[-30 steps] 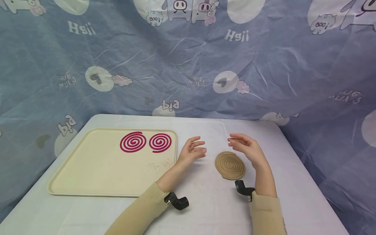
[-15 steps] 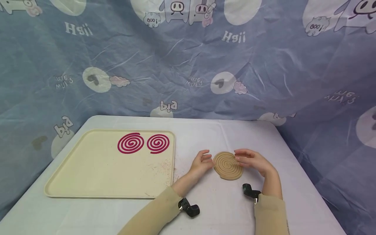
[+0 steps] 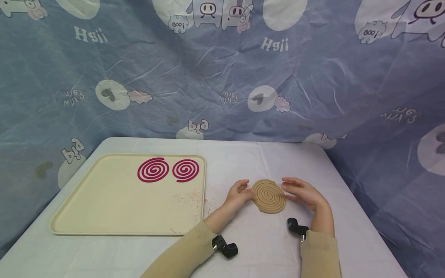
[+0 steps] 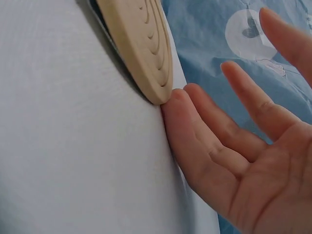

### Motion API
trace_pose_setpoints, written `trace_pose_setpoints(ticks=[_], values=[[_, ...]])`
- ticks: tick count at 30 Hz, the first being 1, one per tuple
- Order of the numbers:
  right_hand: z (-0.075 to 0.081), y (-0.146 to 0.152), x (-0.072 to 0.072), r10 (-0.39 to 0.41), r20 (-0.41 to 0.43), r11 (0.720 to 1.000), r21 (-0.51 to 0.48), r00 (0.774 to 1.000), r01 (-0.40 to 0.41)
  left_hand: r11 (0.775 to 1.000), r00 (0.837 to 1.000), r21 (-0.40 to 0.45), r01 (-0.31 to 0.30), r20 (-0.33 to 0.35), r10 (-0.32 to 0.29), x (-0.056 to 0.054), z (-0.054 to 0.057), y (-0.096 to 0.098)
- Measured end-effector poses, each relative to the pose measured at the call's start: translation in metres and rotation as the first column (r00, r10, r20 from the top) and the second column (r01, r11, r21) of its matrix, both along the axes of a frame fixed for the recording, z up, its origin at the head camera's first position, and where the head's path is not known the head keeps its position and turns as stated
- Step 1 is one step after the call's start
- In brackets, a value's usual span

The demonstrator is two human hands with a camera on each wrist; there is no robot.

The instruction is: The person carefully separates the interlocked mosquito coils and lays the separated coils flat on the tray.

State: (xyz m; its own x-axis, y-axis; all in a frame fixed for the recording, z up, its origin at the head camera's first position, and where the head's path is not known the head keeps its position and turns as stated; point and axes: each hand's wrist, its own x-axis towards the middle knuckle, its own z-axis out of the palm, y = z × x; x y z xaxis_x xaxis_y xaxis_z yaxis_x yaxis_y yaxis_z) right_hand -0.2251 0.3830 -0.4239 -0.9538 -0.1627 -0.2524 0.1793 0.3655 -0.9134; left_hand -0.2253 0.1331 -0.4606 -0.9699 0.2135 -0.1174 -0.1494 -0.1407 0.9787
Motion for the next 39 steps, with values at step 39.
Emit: trace_pose_setpoints(ticks=[39], values=[[0.017, -0.027, -0.005, 0.054, -0.161, 0.985, -0.155, 0.986, -0.079, 0.991, 0.987, 0.108, 0.077, -0.149, -0.06, -0.011, 0.019, -0.035]])
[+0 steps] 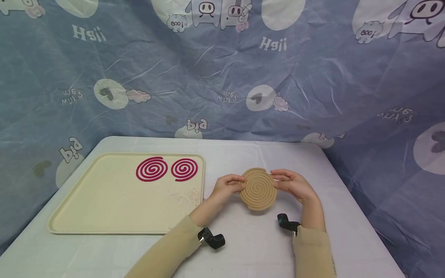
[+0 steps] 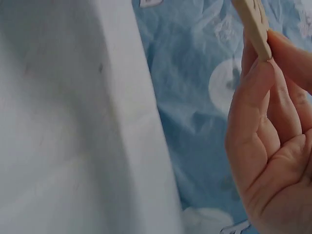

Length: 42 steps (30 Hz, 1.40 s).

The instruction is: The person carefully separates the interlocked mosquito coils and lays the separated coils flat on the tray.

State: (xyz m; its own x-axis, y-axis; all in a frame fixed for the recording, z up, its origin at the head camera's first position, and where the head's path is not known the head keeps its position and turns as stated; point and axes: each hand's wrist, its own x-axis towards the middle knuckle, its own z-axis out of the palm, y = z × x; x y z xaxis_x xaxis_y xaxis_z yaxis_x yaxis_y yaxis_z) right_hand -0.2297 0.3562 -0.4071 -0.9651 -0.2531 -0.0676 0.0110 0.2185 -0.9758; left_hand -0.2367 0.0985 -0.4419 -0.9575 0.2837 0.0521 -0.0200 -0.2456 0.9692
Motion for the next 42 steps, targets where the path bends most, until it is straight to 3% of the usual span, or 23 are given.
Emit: trace_pose_setpoints(ticks=[7, 12, 17, 21, 23, 29, 34, 42], values=[[0.025, -0.048, 0.0, 0.038, -0.097, 0.998, -0.042, 0.995, -0.042, 0.999, 0.999, 0.05, -0.003, -0.033, 0.004, -0.004, 0.023, -0.049], [0.04, -0.085, -0.006, 0.107, -0.161, 0.985, -0.117, 0.981, -0.126, 0.994, 0.997, 0.098, -0.054, -0.042, 0.058, -0.004, 0.041, -0.079], [0.053, -0.114, -0.006, 0.267, -0.249, 0.938, -0.155, 0.931, -0.311, 0.976, 0.989, 0.169, -0.139, -0.026, 0.145, -0.001, 0.052, -0.102], [0.057, -0.134, -0.002, 0.355, -0.295, 0.895, -0.168, 0.887, -0.414, 0.957, 0.983, 0.233, -0.174, -0.009, 0.181, 0.0, 0.052, -0.116], [0.058, -0.143, 0.0, 0.344, -0.299, 0.898, -0.17, 0.89, -0.405, 0.952, 0.981, 0.245, -0.184, -0.015, 0.193, -0.001, 0.051, -0.122], [0.053, -0.161, 0.002, 0.202, -0.274, 0.95, -0.179, 0.94, -0.257, 0.965, 0.971, 0.15, -0.215, -0.074, 0.228, -0.006, 0.049, -0.131], [0.048, -0.167, 0.001, 0.132, -0.265, 0.964, -0.189, 0.955, -0.185, 0.966, 0.963, 0.119, -0.231, -0.11, 0.244, -0.004, 0.049, -0.132], [0.048, -0.181, 0.002, 0.097, -0.235, 0.969, -0.2, 0.967, -0.146, 0.937, 0.92, -0.021, -0.347, -0.198, 0.337, -0.004, 0.044, -0.126]])
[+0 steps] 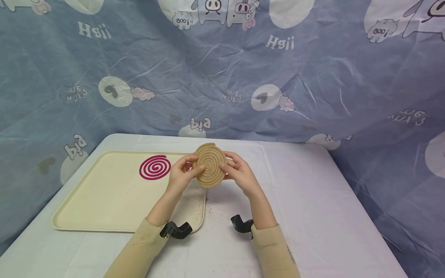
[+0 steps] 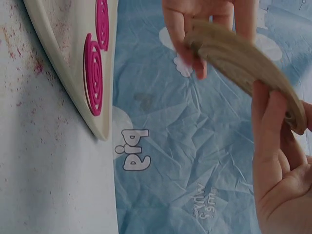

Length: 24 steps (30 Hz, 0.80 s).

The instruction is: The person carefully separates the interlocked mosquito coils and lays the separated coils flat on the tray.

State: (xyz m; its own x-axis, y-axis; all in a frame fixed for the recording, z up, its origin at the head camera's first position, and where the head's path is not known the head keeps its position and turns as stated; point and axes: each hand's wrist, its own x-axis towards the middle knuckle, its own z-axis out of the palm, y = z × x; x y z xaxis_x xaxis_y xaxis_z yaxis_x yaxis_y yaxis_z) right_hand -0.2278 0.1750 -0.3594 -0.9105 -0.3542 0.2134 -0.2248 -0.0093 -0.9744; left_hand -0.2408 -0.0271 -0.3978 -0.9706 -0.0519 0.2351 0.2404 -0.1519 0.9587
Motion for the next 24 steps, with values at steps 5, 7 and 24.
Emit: trace_pose_setpoints(ticks=[5, 7, 24], values=[[-0.002, -0.01, 0.001, 0.009, 0.0, 1.0, -0.005, 1.0, -0.009, 0.998, 0.998, -0.002, 0.06, 0.032, -0.06, 0.006, 0.006, 0.003], [-0.003, -0.013, 0.001, 0.022, -0.009, 1.0, -0.007, 1.0, -0.022, 0.995, 0.993, 0.003, 0.104, 0.055, -0.104, 0.006, 0.006, 0.003], [-0.017, -0.029, -0.002, -0.14, -0.182, 0.983, 0.091, 0.973, 0.158, 0.993, 0.993, 0.033, 0.11, 0.039, -0.111, 0.003, -0.007, 0.011]])
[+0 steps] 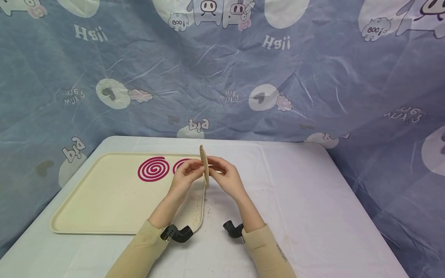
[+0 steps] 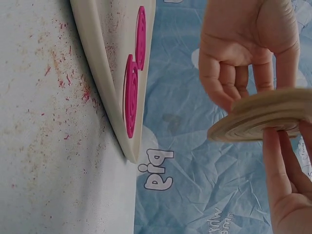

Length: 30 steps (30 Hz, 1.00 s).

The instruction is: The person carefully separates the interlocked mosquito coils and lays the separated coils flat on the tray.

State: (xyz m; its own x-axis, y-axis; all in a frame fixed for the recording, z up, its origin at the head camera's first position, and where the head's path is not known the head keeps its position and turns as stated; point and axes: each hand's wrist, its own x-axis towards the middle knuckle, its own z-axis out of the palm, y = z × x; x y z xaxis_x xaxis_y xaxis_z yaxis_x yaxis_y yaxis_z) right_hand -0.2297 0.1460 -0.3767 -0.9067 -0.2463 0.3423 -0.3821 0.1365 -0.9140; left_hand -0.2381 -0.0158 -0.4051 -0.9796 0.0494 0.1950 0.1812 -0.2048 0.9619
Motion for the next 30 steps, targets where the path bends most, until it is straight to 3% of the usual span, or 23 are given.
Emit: trace_pose_setpoints(ticks=[3, 7, 14, 22, 30], values=[[0.004, -0.001, 0.005, -0.021, -0.024, 1.0, 0.0, 1.0, 0.021, 0.999, 0.999, 0.032, 0.03, 0.018, -0.031, 0.001, 0.001, -0.001], [0.01, -0.003, 0.01, -0.025, -0.038, 0.999, -0.038, 0.999, 0.024, 0.997, 0.999, 0.069, 0.046, -0.01, -0.045, 0.001, 0.002, -0.002], [-0.008, -0.003, -0.002, -0.015, 0.027, 0.989, -0.147, 1.0, 0.019, 0.992, 0.999, 0.119, 0.041, -0.017, -0.04, 0.0, 0.001, 0.0], [-0.011, 0.001, -0.004, 0.011, 0.053, 0.987, -0.159, 0.999, -0.002, 0.992, 0.998, 0.106, 0.062, 0.025, -0.065, 0.001, 0.002, 0.001], [-0.012, 0.002, -0.006, 0.073, 0.012, 0.985, -0.159, 0.997, -0.07, 0.992, 0.998, 0.118, 0.04, -0.042, -0.035, 0.003, 0.005, 0.003]])
